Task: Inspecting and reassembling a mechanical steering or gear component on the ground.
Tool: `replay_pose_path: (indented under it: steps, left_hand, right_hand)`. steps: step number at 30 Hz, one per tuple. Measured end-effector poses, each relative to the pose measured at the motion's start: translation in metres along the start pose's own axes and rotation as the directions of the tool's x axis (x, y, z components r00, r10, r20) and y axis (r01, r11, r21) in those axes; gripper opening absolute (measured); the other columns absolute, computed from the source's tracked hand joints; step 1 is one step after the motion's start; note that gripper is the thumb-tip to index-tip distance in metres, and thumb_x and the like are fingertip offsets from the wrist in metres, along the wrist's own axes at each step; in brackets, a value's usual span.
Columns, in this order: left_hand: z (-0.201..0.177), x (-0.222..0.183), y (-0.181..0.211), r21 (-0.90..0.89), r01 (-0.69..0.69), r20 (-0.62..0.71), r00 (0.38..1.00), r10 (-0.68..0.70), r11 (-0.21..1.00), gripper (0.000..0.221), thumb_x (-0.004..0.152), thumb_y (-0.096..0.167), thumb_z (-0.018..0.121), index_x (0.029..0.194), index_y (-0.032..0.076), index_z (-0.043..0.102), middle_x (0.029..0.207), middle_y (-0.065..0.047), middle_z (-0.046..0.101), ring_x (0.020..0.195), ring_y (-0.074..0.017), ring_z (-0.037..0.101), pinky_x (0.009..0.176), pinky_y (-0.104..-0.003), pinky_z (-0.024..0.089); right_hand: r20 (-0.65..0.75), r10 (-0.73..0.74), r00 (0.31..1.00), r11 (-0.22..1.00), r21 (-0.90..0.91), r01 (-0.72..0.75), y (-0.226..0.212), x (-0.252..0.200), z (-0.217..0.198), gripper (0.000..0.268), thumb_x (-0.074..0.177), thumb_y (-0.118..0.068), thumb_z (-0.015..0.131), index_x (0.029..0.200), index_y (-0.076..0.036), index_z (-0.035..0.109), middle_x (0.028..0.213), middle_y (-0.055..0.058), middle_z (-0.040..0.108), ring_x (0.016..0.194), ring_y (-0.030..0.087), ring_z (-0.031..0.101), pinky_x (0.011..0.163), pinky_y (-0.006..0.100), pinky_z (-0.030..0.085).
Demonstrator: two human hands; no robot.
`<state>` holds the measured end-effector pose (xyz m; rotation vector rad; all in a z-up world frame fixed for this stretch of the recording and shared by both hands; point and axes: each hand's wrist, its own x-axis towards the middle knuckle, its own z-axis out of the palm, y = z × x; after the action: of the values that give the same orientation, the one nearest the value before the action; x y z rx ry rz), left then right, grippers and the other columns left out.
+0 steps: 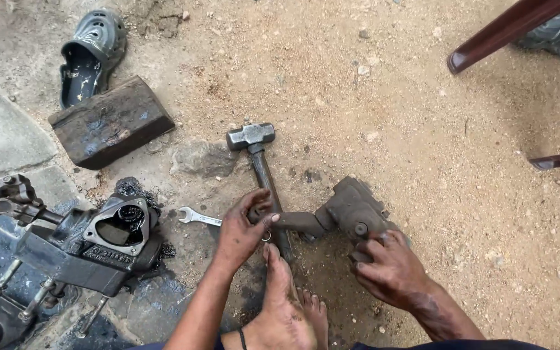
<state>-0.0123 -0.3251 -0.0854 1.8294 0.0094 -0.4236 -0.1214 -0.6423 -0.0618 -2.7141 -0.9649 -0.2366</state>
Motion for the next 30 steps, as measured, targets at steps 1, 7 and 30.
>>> replay_pose_path:
  steps: [1,7,30]
  left_hand:
    - [-0.006,-0.004,0.002,0.009,0.009,0.049,0.999,-0.009,1.0,0.067,0.08,0.016,0.085,0.14,0.012,0.057,0.13,-0.009,0.071,0.121,-0.0201,0.07,0.104,-0.037,0.058]
    - [-0.007,0.001,-0.038,-0.532,-0.064,0.024,0.996,0.09,0.845,0.055,0.084,0.003,0.074,0.135,0.005,0.053,0.128,-0.014,0.073,0.121,-0.0225,0.069,0.104,-0.037,0.057]
    - [0.073,-0.087,0.047,-0.122,-0.403,0.133,0.899,0.417,0.907,0.037,0.09,0.0,0.072,0.125,0.011,0.068,0.113,-0.007,0.08,0.103,-0.0183,0.08,0.088,-0.032,0.065]
  right_hand:
    - [-0.009,-0.013,1.0,1.0,0.0,0.013,-0.001,0.006,-0.005,0.016,0.081,-0.027,0.079,0.073,-0.017,0.07,0.091,0.007,0.068,0.092,0.025,0.064,0.085,0.056,0.052]
    - [0.099,-0.014,0.995,0.996,0.088,0.005,0.03,0.018,-0.008,0.014,0.078,-0.024,0.084,0.076,-0.015,0.074,0.082,0.006,0.063,0.087,0.025,0.062,0.08,0.052,0.053]
    - [-0.109,0.378,0.919,0.834,0.471,-0.287,0.11,-0.031,-0.062,0.043,0.081,-0.029,0.085,0.107,-0.014,0.054,0.096,-0.001,0.066,0.091,0.017,0.069,0.085,0.037,0.061]
